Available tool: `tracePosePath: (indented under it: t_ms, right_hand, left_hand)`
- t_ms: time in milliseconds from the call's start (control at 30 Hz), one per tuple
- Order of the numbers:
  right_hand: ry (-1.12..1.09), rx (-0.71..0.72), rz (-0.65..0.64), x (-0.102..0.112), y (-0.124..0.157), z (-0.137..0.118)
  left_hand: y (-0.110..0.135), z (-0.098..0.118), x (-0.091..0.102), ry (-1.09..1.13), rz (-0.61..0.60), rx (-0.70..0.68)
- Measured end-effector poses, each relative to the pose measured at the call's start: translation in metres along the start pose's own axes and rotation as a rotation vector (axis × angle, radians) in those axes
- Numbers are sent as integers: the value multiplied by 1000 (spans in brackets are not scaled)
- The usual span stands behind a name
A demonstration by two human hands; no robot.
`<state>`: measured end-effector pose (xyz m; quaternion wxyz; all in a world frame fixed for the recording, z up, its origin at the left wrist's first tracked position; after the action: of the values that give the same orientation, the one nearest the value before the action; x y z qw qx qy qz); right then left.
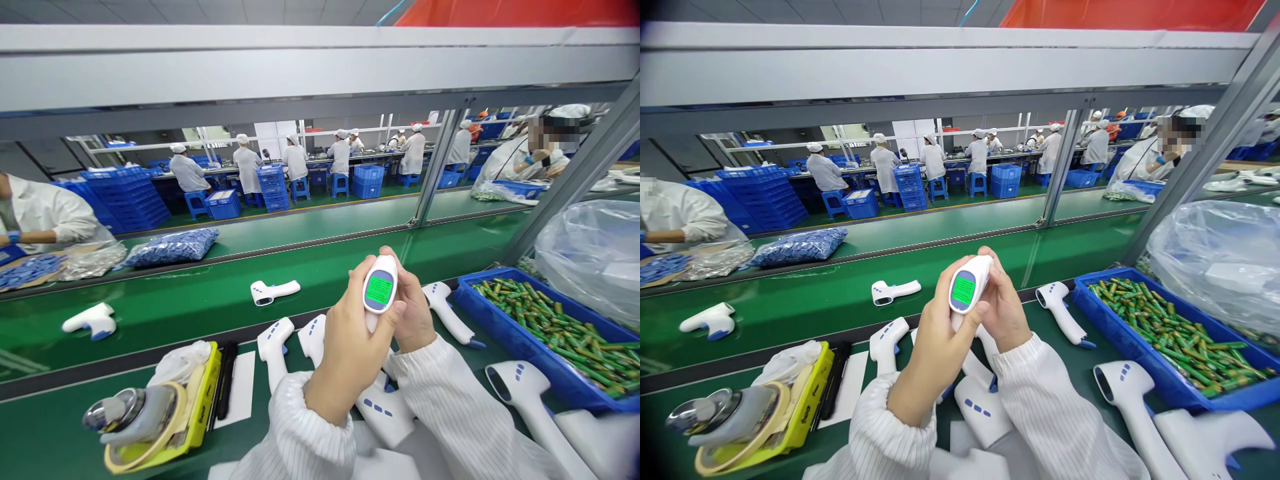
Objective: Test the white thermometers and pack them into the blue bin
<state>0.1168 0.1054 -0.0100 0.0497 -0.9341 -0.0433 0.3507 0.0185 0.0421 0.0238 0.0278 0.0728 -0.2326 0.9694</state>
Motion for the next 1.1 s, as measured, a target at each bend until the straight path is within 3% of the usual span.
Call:
tracePosePath:
  t_ms: [600, 733, 867, 933, 1000, 1100]
  right_hand:
    - [15, 59, -254, -9, 3, -4]
    - [43, 72, -257, -9, 1, -4]
    - [204, 218, -262, -15, 5, -11]
    - [363, 345, -288, -24, 12, -16]
    - [555, 477, -331, -34, 22, -17]
    - [790, 614, -516, -51, 39, -7]
  left_hand:
    - [1, -1, 1, -9, 43, 58]
    - [0, 0, 2, -30, 80, -12]
    - [-2, -1, 12, -64, 203, -121]
    - [-7, -8, 17, 101, 225, -59]
    - [-14, -21, 24, 418, 248, 70]
    - [-23, -40, 38, 944, 379, 276]
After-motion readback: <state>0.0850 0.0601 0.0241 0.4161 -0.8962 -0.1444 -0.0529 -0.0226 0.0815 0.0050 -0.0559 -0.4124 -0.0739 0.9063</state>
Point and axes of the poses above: each hand's wrist, its own y-axis away from the middle knuckle, its own x-axis out of the back of the hand, z = x × y, the point moved 6 cm from there along -y, towards the middle knuckle
